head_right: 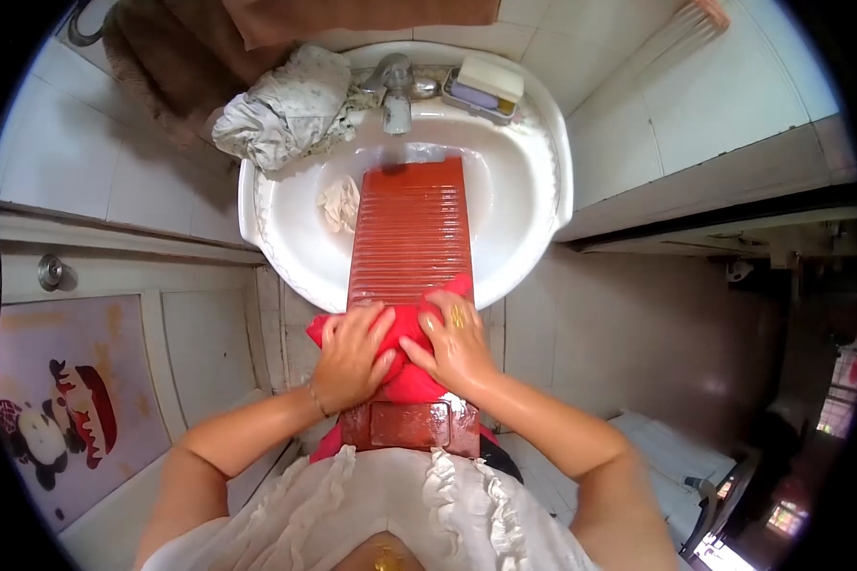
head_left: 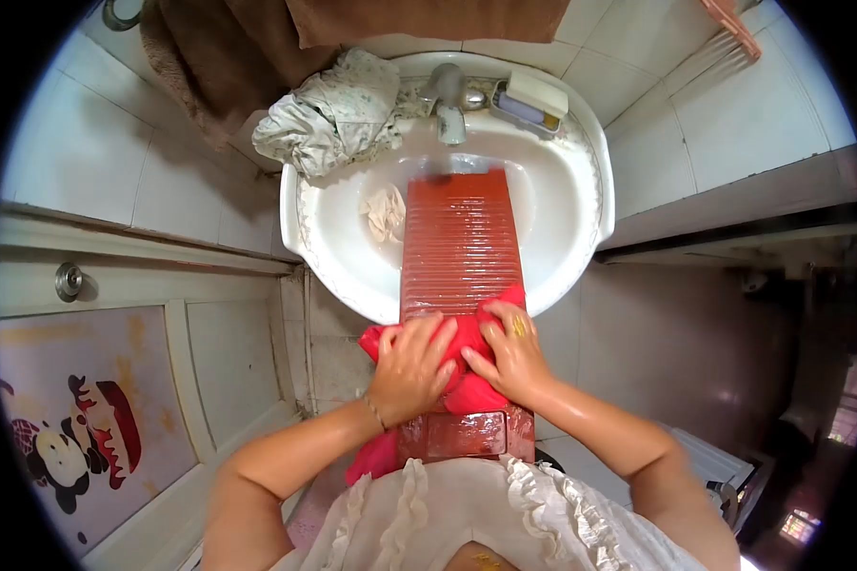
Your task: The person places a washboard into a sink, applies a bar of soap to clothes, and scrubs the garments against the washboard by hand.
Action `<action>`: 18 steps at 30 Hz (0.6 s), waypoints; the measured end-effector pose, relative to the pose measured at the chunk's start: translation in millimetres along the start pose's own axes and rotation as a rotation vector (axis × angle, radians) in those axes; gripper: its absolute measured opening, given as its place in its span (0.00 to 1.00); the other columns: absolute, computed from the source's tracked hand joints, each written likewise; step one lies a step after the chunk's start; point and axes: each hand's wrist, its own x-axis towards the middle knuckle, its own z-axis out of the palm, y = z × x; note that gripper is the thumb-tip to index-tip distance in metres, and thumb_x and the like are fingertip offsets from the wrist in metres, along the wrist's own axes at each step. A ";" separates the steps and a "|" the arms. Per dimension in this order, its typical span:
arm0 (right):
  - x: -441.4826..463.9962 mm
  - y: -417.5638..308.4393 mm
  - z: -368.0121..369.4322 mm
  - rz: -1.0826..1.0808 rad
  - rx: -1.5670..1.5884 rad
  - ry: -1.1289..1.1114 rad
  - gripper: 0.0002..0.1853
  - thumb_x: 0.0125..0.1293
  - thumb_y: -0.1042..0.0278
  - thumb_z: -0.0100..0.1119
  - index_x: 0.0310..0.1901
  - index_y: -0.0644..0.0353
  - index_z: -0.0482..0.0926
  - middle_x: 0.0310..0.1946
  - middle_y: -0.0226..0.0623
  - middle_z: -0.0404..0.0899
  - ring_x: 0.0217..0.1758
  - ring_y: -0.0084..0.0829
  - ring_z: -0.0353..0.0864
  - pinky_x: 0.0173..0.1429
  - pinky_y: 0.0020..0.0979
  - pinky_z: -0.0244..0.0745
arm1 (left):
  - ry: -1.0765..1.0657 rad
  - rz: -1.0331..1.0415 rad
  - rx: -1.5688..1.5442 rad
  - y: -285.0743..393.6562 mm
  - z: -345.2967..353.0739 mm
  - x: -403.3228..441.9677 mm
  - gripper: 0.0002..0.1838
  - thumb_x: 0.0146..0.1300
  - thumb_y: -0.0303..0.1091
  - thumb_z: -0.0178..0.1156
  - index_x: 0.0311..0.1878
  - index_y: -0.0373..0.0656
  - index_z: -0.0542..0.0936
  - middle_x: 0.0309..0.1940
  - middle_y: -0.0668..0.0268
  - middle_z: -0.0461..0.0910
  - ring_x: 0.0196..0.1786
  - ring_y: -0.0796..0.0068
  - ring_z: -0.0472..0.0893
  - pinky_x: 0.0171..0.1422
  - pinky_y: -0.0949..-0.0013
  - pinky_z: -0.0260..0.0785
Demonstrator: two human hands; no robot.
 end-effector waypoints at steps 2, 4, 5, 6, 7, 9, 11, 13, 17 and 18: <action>-6.2 -1.2 -0.9 -0.050 -0.029 -0.029 0.22 0.57 0.55 0.70 0.42 0.67 0.78 0.52 0.56 0.73 0.58 0.56 0.71 0.61 0.52 0.67 | -0.070 0.032 0.000 -3.0 2.4 -2.6 0.31 0.64 0.41 0.60 0.69 0.42 0.68 0.63 0.56 0.70 0.67 0.58 0.67 0.68 0.51 0.54; 14.2 20.0 21.7 -0.051 -0.058 -0.010 0.22 0.58 0.55 0.70 0.43 0.67 0.78 0.52 0.56 0.73 0.57 0.56 0.72 0.61 0.52 0.67 | -0.057 -0.012 -0.022 -20.1 18.4 18.1 0.32 0.64 0.41 0.61 0.69 0.42 0.67 0.63 0.57 0.70 0.66 0.58 0.68 0.69 0.52 0.54; 31.5 36.1 35.8 -0.052 -0.095 0.028 0.23 0.58 0.55 0.70 0.44 0.67 0.77 0.51 0.57 0.73 0.57 0.56 0.73 0.61 0.52 0.68 | 0.073 0.029 0.007 -41.7 37.4 31.6 0.31 0.63 0.41 0.62 0.68 0.44 0.69 0.59 0.57 0.74 0.61 0.60 0.71 0.60 0.53 0.60; 54.6 52.1 48.9 -0.048 -0.134 0.067 0.24 0.58 0.53 0.69 0.46 0.66 0.78 0.51 0.57 0.74 0.56 0.56 0.73 0.61 0.52 0.68 | 0.099 -0.024 -0.004 -57.5 46.3 52.9 0.30 0.63 0.40 0.61 0.68 0.45 0.69 0.58 0.57 0.75 0.59 0.60 0.72 0.57 0.54 0.61; 82.6 66.4 60.8 -0.050 -0.173 0.114 0.25 0.59 0.52 0.68 0.47 0.66 0.78 0.51 0.58 0.75 0.56 0.56 0.74 0.61 0.51 0.69 | 0.176 -0.059 0.023 -72.5 52.5 75.0 0.28 0.63 0.39 0.61 0.66 0.45 0.70 0.54 0.59 0.76 0.55 0.60 0.74 0.54 0.55 0.63; 138.3 79.7 73.8 0.126 -0.227 0.066 0.24 0.61 0.55 0.66 0.52 0.64 0.77 0.52 0.59 0.76 0.56 0.55 0.74 0.62 0.47 0.69 | 0.168 -0.132 0.223 -108.3 66.4 126.9 0.27 0.62 0.38 0.62 0.65 0.46 0.72 0.47 0.60 0.76 0.48 0.58 0.77 0.50 0.53 0.65; 183.5 98.7 79.7 0.285 -0.024 -0.001 0.24 0.62 0.57 0.63 0.54 0.64 0.77 0.53 0.59 0.76 0.57 0.54 0.75 0.63 0.44 0.70 | 0.106 -0.218 0.210 -111.2 53.8 161.3 0.27 0.61 0.34 0.60 0.66 0.47 0.71 0.51 0.58 0.75 0.51 0.57 0.76 0.51 0.52 0.65; 194.3 104.3 61.4 0.669 0.702 -0.122 0.25 0.62 0.56 0.57 0.57 0.64 0.76 0.58 0.58 0.76 0.62 0.50 0.75 0.64 0.40 0.70 | 0.214 -0.157 0.313 -83.4 42.0 149.4 0.30 0.59 0.28 0.58 0.68 0.47 0.69 0.55 0.54 0.73 0.55 0.55 0.74 0.53 0.50 0.64; 166.7 102.6 51.2 0.406 0.154 -0.003 0.31 0.61 0.41 0.58 0.54 0.62 0.80 0.56 0.54 0.77 0.66 0.49 0.71 0.68 0.41 0.67 | 0.160 0.307 -0.069 -37.1 40.9 64.1 0.33 0.58 0.32 0.62 0.68 0.45 0.68 0.63 0.45 0.69 0.64 0.49 0.70 0.66 0.47 0.60; 144.4 79.9 42.1 0.420 0.015 -0.092 0.31 0.61 0.41 0.59 0.51 0.62 0.81 0.54 0.54 0.77 0.65 0.51 0.70 0.68 0.42 0.67 | 0.115 0.209 -0.146 -31.0 22.7 56.3 0.31 0.60 0.35 0.62 0.67 0.42 0.68 0.62 0.44 0.69 0.63 0.47 0.71 0.66 0.48 0.60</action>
